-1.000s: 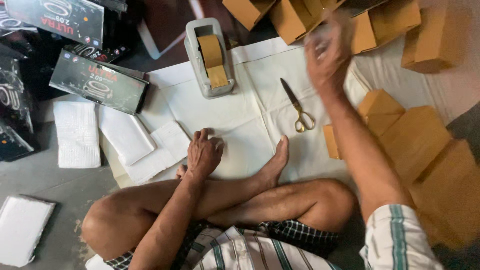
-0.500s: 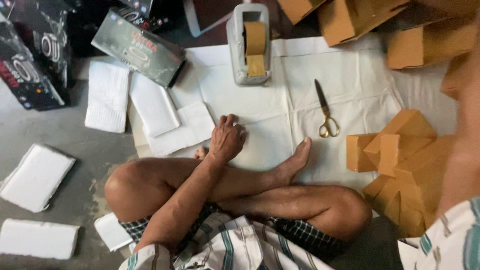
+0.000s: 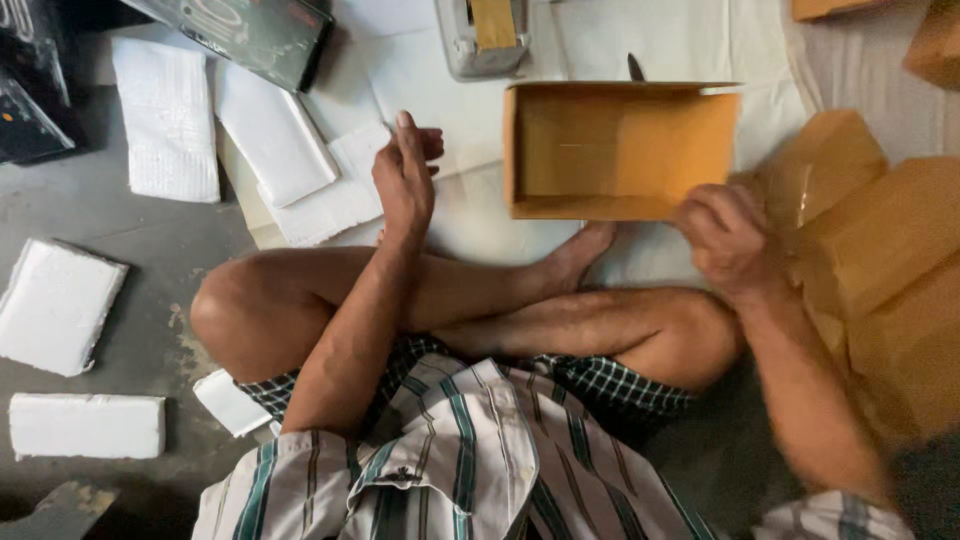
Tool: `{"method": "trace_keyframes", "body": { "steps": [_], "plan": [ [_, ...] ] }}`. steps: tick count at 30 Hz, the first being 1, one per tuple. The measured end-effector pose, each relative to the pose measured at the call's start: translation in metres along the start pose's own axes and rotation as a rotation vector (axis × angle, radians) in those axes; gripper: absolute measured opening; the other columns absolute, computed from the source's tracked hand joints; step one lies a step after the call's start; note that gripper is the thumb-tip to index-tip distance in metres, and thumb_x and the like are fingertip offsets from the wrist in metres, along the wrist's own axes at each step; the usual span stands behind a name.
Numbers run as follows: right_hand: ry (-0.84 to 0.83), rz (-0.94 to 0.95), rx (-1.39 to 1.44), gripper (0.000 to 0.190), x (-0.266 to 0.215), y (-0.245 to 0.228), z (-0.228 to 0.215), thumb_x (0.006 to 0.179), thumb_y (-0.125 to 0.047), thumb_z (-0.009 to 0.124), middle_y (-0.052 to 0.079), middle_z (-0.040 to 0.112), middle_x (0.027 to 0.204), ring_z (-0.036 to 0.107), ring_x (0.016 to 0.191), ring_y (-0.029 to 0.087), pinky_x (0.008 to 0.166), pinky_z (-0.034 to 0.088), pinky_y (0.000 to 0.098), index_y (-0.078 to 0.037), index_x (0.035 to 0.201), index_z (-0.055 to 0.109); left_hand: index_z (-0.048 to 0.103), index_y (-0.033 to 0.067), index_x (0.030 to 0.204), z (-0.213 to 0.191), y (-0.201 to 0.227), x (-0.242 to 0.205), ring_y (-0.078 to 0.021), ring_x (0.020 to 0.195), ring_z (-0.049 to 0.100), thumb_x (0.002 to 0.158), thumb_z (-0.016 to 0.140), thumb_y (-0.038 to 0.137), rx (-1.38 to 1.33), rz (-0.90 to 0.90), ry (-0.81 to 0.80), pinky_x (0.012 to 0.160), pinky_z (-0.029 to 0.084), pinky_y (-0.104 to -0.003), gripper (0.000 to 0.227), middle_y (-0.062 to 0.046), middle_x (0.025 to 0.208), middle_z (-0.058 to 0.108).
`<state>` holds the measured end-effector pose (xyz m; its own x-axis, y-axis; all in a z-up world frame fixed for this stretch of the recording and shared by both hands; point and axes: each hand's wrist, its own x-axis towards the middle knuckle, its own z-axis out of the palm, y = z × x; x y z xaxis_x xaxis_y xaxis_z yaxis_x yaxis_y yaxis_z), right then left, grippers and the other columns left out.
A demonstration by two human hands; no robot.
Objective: The person sits on the floor and packs a small cardboard box. They place white foam sheets inside, add a product box, close the flaps, and seal the box with clear packing tape.
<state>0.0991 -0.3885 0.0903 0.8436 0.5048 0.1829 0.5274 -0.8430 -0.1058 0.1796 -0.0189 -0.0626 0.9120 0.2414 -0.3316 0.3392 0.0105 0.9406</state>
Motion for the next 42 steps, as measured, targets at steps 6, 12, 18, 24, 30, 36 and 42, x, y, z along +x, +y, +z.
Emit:
{"method": "trace_keyframes", "body": {
  "steps": [6,12,18,24,30,36,42],
  "plan": [
    [-0.145,-0.094,0.074,0.023,0.043,-0.043,0.072,0.090,-0.013,0.074,0.008,0.066,0.119,0.062,0.116,0.026,0.091,0.056,0.0379,-0.006,0.111,0.069,0.073,-0.0063,0.110,-0.016,0.001,0.003,-0.0307,0.103,0.073,0.101,0.029,0.066,-0.158,0.007,0.019,0.090,0.057,-0.044,0.085,-0.020,0.106,0.077],
    [0.045,-0.072,-0.058,0.055,0.065,-0.071,0.055,0.083,-0.045,0.080,0.013,0.064,0.125,0.053,0.124,0.035,0.101,0.049,0.0519,-0.004,0.118,0.071,0.072,-0.0061,0.111,-0.009,-0.003,0.011,-0.0318,0.112,0.072,0.106,0.034,0.060,-0.148,0.161,0.167,0.103,0.052,-0.041,0.076,-0.021,0.113,0.076],
    [-0.488,0.135,0.388,0.067,0.093,-0.096,0.079,0.092,-0.069,0.052,0.017,0.050,0.150,0.046,0.139,0.041,0.117,0.038,0.0560,-0.020,0.136,0.063,0.075,-0.0014,0.108,0.006,-0.002,0.004,-0.0269,0.106,0.072,0.106,0.041,0.052,0.001,0.167,0.171,0.097,0.053,-0.038,0.063,-0.018,0.108,0.078],
    [-0.927,-0.020,0.064,0.116,0.138,-0.101,0.132,0.059,-0.087,0.066,0.025,0.024,0.161,0.016,0.147,0.046,0.115,0.018,0.0605,-0.025,0.154,0.038,0.078,0.0040,0.102,0.000,0.015,0.001,-0.0400,0.099,0.067,0.104,0.038,0.056,0.171,0.151,0.137,0.092,0.051,-0.046,0.066,-0.024,0.101,0.072],
    [-0.927,-0.007,0.197,0.109,0.128,-0.097,0.166,0.073,-0.087,0.057,0.019,0.032,0.162,0.015,0.154,0.043,0.126,0.010,0.0563,-0.020,0.157,0.039,0.073,0.0000,0.097,0.006,0.015,-0.003,-0.0449,0.095,0.063,0.105,0.038,0.055,0.276,0.130,0.065,0.085,0.048,-0.052,0.066,-0.027,0.097,0.067],
    [-1.031,0.160,0.219,0.107,0.144,-0.096,0.166,0.066,-0.086,0.058,0.015,0.036,0.161,0.024,0.151,0.040,0.124,0.019,0.0491,-0.024,0.153,0.048,0.074,0.0021,0.102,0.006,0.007,-0.005,-0.0441,0.100,0.064,0.106,0.037,0.056,0.334,0.145,0.062,0.092,0.049,-0.051,0.065,-0.027,0.102,0.067],
    [-0.855,0.135,0.152,0.107,0.146,-0.110,0.143,0.066,-0.084,0.070,0.023,0.041,0.156,0.036,0.144,0.042,0.117,0.035,0.0502,-0.011,0.143,0.060,0.068,0.0058,0.130,-0.001,-0.002,-0.005,-0.0405,0.120,0.063,0.108,0.044,0.055,0.220,0.151,0.160,0.105,0.048,-0.046,0.059,-0.026,0.127,0.065]
  ]
}}
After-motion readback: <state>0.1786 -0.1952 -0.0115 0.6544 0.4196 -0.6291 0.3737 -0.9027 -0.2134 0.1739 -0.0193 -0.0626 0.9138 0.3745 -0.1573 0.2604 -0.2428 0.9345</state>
